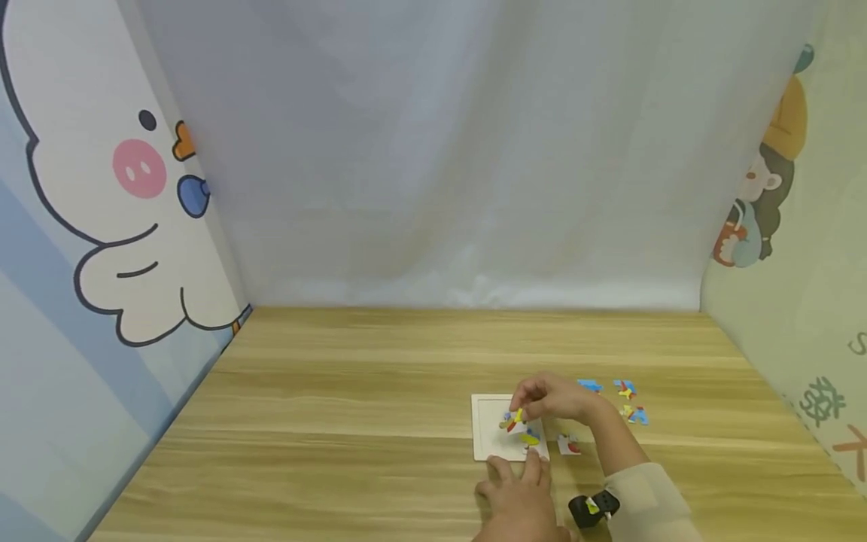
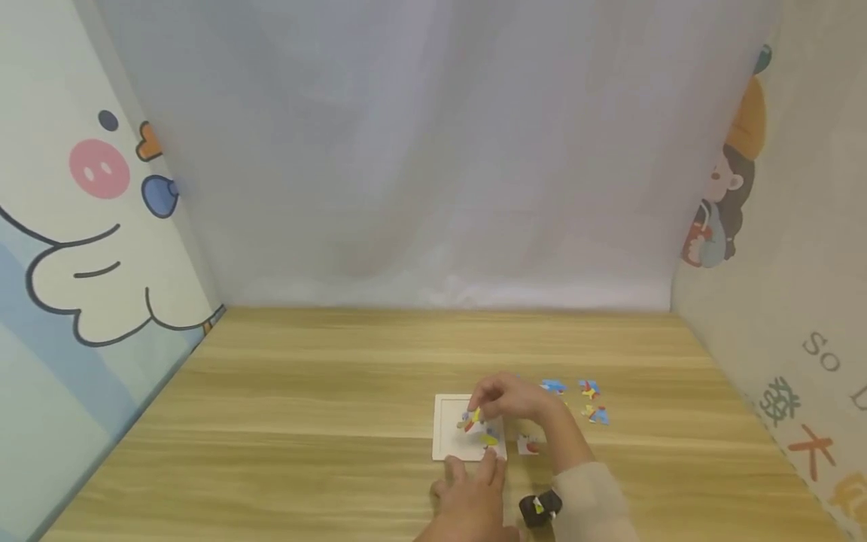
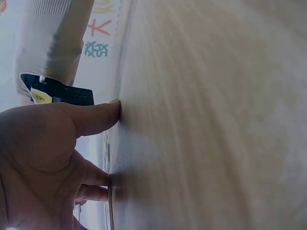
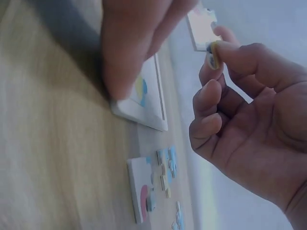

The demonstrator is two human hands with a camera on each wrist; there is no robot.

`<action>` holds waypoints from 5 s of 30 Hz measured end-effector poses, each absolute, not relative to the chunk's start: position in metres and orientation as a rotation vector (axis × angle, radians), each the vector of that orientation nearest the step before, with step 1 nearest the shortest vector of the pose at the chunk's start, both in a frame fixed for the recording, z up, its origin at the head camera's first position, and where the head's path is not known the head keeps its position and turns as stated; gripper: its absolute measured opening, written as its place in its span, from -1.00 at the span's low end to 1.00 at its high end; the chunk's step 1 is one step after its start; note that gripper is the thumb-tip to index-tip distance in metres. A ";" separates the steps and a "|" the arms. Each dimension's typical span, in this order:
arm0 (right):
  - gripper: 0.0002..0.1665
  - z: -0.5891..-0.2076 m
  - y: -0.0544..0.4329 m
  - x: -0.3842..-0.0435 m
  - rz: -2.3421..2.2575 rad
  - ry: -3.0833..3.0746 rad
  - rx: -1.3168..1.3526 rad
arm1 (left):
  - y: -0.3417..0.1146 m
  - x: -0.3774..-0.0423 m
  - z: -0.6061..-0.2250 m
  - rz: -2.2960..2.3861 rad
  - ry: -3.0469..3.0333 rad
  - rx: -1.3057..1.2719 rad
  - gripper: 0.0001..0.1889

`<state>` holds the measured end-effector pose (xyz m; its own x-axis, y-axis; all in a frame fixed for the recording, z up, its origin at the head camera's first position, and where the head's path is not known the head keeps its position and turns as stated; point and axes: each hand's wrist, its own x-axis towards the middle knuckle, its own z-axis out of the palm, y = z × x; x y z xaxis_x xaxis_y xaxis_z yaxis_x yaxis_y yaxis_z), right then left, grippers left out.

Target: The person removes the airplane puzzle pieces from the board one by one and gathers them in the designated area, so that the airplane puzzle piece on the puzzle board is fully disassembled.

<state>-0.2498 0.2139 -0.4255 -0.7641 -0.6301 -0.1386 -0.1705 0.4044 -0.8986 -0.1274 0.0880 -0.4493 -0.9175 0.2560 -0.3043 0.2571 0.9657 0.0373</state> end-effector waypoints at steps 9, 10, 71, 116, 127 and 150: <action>-0.85 -0.424 0.225 -0.237 -1.458 2.201 -0.652 | 0.086 -0.129 -0.449 0.011 2.787 0.391 -0.05; -0.85 -0.424 0.227 -0.235 -1.473 2.206 -0.640 | 0.087 -0.130 -0.449 0.011 2.785 0.393 -0.04; -0.74 -0.445 0.325 -0.181 -1.513 2.507 -0.134 | 0.090 -0.127 -0.449 0.023 2.853 0.398 -0.01; -0.59 -0.436 0.270 -0.172 -1.590 2.587 -0.198 | 0.007 -0.184 -0.438 0.216 3.036 0.972 -0.44; -0.64 -0.440 0.255 -0.183 -1.504 2.622 -0.282 | -0.003 -0.191 -0.436 0.212 2.968 0.982 -0.39; -0.62 -0.438 0.228 -0.205 -1.354 2.521 -0.387 | 0.000 -0.190 -0.428 0.210 2.765 0.766 -0.30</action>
<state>-0.2047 0.2278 -0.4376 -0.9325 -0.3483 -0.0957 -0.1125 0.5318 -0.8394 -0.1900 -0.0002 -0.4284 -0.8257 0.5223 -0.2133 0.4840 0.8501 0.2077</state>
